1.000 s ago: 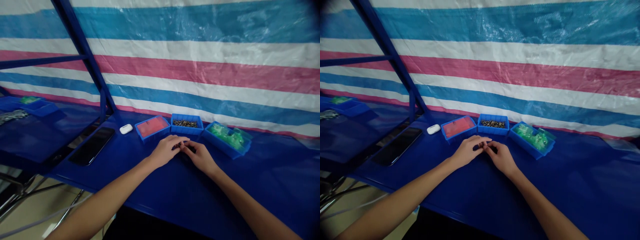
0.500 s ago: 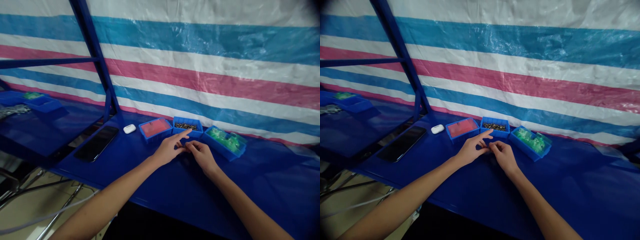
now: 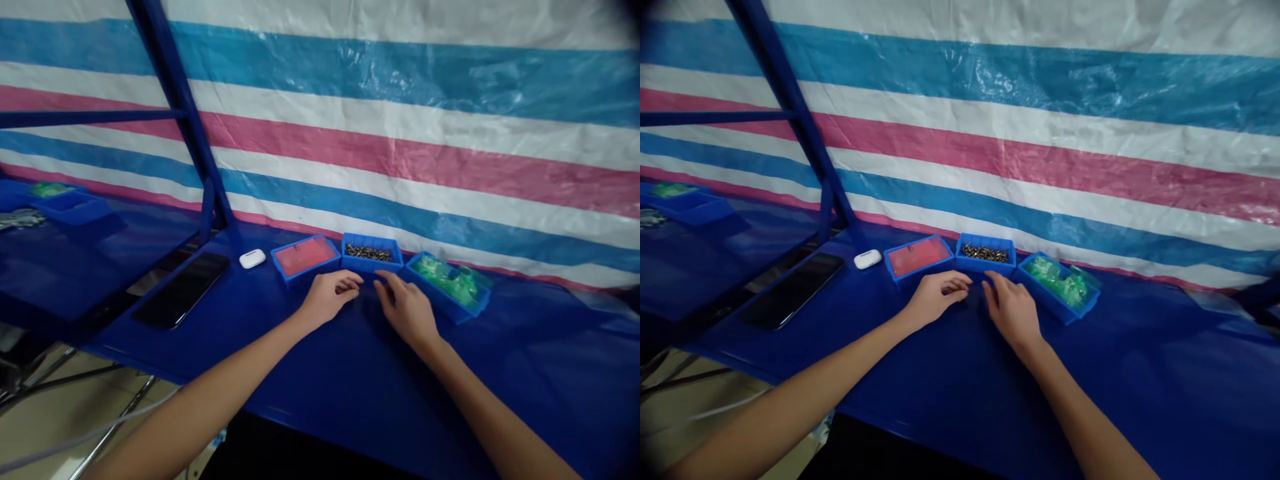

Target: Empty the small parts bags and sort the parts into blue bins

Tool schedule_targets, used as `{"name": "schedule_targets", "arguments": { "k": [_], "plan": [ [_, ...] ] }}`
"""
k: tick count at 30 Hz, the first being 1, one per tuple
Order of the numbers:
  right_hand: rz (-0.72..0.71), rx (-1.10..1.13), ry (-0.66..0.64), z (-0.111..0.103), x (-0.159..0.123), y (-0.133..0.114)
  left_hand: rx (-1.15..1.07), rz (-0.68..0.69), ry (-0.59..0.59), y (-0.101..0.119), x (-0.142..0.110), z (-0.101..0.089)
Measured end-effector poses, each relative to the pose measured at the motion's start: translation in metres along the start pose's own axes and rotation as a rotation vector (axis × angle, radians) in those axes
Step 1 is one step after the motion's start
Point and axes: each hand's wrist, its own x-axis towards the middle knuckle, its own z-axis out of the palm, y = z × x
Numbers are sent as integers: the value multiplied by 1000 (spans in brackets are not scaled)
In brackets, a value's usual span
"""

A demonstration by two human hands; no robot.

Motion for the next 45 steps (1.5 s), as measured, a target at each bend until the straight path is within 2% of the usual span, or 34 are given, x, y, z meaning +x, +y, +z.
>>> {"name": "schedule_targets", "arguments": {
  "k": [3,5,10,13,16,19,21,22,23,25,26,28,29,31,34,35,36,38,40,43,45],
  "plan": [
    [-115,248,-142,7,-16,-8,-230,-78,-21,0,1,-1],
    [-171,356,-208,7,-17,-14,-293,-91,-25,2,1,-4],
    [-156,495,-209,7,-13,-13,-289,-54,-78,9,0,-9],
    [-176,492,-216,6,-17,-11,-303,-67,-109,11,1,-9],
    [-231,349,-137,-1,-16,-14,-331,-106,-90,12,4,-9],
    [-219,186,115,-8,1,-17,-326,-152,-41,12,6,-11],
    [-104,87,242,-8,16,-16,-210,-158,-32,10,5,-11],
    [-33,37,246,-5,23,-14,-104,-135,-35,9,2,-9],
    [38,-14,216,-2,26,-13,28,-91,-42,8,0,-7],
    [101,-95,74,7,22,-11,313,46,-61,6,-6,0],
    [109,-123,32,10,16,-10,425,107,-69,6,-8,3],
    [38,-120,-58,13,-4,-8,569,165,-56,9,-11,4],
    [15,-89,-86,11,-15,-7,610,172,-17,13,-12,0],
    [-31,-38,-49,-2,-33,-1,676,192,134,24,-14,-16],
    [-143,-56,162,-39,-45,21,757,228,436,38,-22,-58],
    [-156,-110,240,-52,-46,32,780,208,494,39,-26,-72],
    [-130,-168,325,-64,-47,44,800,181,512,37,-31,-85],
    [106,-266,489,-82,-48,68,824,76,517,26,-42,-103],
    [316,-257,519,-85,-49,87,757,-39,487,8,-51,-110],
    [459,-123,334,-70,-55,105,526,-68,386,-15,-54,-110],
    [464,-27,193,-55,-59,111,415,-74,340,-24,-49,-109]
  ]
}}
